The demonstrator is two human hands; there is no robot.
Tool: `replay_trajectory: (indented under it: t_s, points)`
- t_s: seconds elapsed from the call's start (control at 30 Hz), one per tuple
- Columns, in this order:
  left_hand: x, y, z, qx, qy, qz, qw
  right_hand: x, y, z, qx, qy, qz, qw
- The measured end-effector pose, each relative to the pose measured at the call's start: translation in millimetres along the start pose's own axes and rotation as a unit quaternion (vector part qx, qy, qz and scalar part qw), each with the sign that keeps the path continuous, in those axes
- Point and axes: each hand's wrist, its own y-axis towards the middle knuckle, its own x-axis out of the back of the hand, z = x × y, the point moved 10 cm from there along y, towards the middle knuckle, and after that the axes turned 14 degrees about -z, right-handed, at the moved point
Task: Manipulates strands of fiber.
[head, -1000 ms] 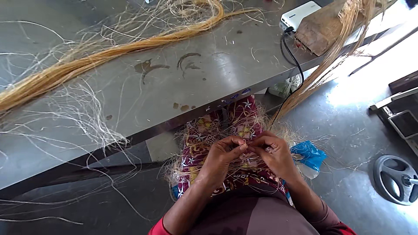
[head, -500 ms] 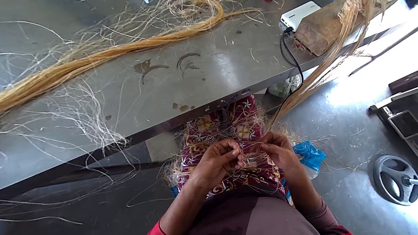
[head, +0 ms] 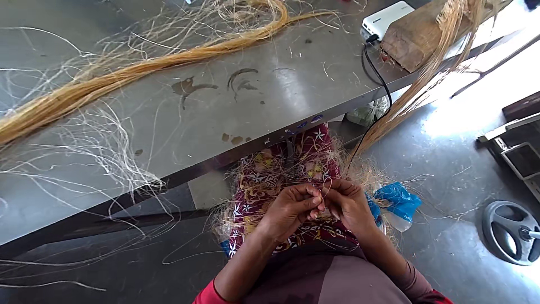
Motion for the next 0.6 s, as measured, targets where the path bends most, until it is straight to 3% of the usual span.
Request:
replay_trajectory:
  t_s: [0.17,0.3,0.47,0.6]
  points:
    - [8,0,-7,-0.035,0.019,-0.07,0.997,-5,-8,21,0.108,-0.104,0.038,0.988]
    - [11,-2,-12,-0.068,0.059,-0.113,0.989,0,-7,23,0.144,-0.111,-0.001,0.983]
    - [19,-6,-25,-0.164,0.163,-0.185,0.955,-5,-10,25,0.225,-0.199,0.03,0.953]
    - [16,-11,-31,-0.206,0.255,-0.193,0.925,-7,-7,20,0.161,-0.189,0.096,0.964]
